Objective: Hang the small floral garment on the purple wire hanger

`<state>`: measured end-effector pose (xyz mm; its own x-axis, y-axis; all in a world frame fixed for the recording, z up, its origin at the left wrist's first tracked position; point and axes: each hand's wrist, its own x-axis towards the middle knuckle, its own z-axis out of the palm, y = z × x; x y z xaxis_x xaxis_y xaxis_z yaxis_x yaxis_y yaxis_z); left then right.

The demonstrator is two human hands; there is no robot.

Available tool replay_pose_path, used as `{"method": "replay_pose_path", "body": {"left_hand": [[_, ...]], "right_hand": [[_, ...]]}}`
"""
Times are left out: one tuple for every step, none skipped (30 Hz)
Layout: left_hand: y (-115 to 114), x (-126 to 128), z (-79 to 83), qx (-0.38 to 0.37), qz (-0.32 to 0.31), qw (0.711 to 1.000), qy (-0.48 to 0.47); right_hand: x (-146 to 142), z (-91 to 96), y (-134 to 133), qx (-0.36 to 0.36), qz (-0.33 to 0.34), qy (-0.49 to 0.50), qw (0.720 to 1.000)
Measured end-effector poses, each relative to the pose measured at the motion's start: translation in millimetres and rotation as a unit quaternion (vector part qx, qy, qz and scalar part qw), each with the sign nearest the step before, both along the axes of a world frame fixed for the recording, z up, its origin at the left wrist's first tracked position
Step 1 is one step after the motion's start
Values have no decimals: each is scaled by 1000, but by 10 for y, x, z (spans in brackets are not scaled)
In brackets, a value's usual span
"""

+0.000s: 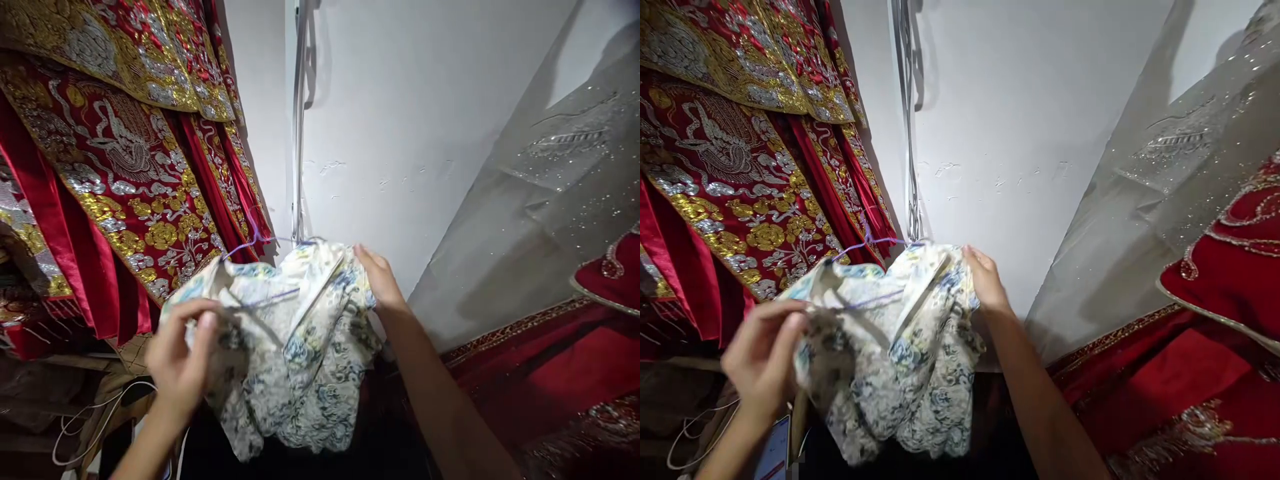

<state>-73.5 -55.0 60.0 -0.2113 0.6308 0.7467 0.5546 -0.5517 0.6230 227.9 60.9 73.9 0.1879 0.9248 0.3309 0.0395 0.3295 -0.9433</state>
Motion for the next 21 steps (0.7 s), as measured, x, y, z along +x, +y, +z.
{"method": "replay_pose_path", "body": {"left_hand": [[-33, 115, -125, -57, -46, 997, 9], [-39, 230, -245, -120, -95, 988, 26], [-18, 339, -355, -175, -137, 974, 45], [27, 438, -449, -218, -169, 959, 63], [90, 523, -528, -247, -189, 947, 78], [166, 592, -594, -262, -197, 940, 90], [248, 647, -650, -269, -196, 938, 101], [329, 688, -702, -272, -189, 937, 114], [403, 719, -754, -277, -180, 935, 129], [466, 743, -810, -285, -172, 932, 146], [512, 762, -872, -294, -167, 927, 164], [539, 778, -939, -303, -167, 921, 179], [545, 790, -1010, -311, -171, 916, 189], [531, 800, -1082, -317, -178, 912, 191], [500, 806, -1149, -321, -185, 911, 184], [456, 809, -1210, -322, -191, 911, 170], [404, 810, -1261, -323, -196, 913, 152], [351, 809, -1302, -324, -198, 916, 131], [302, 807, -1332, -325, -200, 918, 109], [260, 806, -1352, -329, -205, 918, 86], [228, 807, -1366, -334, -217, 915, 63]], "right_hand": [[43, 31, 56, 4, -2, 26, 1000], [85, 41, 86, 10, -4, 54, 998], [123, 30, 89, 17, -10, 80, 997], [157, 0, 64, 24, -23, 98, 995], [189, -48, 14, 29, -38, 108, 993], [219, -111, -56, 28, -52, 113, 992], [250, -186, -137, 22, -64, 117, 991], [281, -268, -221, 12, -75, 118, 990], [313, -355, -299, 1, -83, 116, 990], [344, -440, -365, -9, -89, 108, 990], [374, -522, -413, -16, -95, 97, 991], [400, -596, -443, -20, -102, 82, 991], [419, -662, -456, -20, -112, 66, 991], [430, -722, -458, -18, -122, 47, 991], [431, -780, -453, -13, -135, 29, 990], [420, -842, -452, -4, -152, 14, 988], [398, -917, -461, 9, -180, 4, 984], [361, -1010, -486, 22, -219, -2, 976], [309, -1128, -531, 34, -269, -4, 963], [240, -1270, -594, 40, -323, -4, 946], [155, -1433, -673, 37, -369, -5, 929]]}}
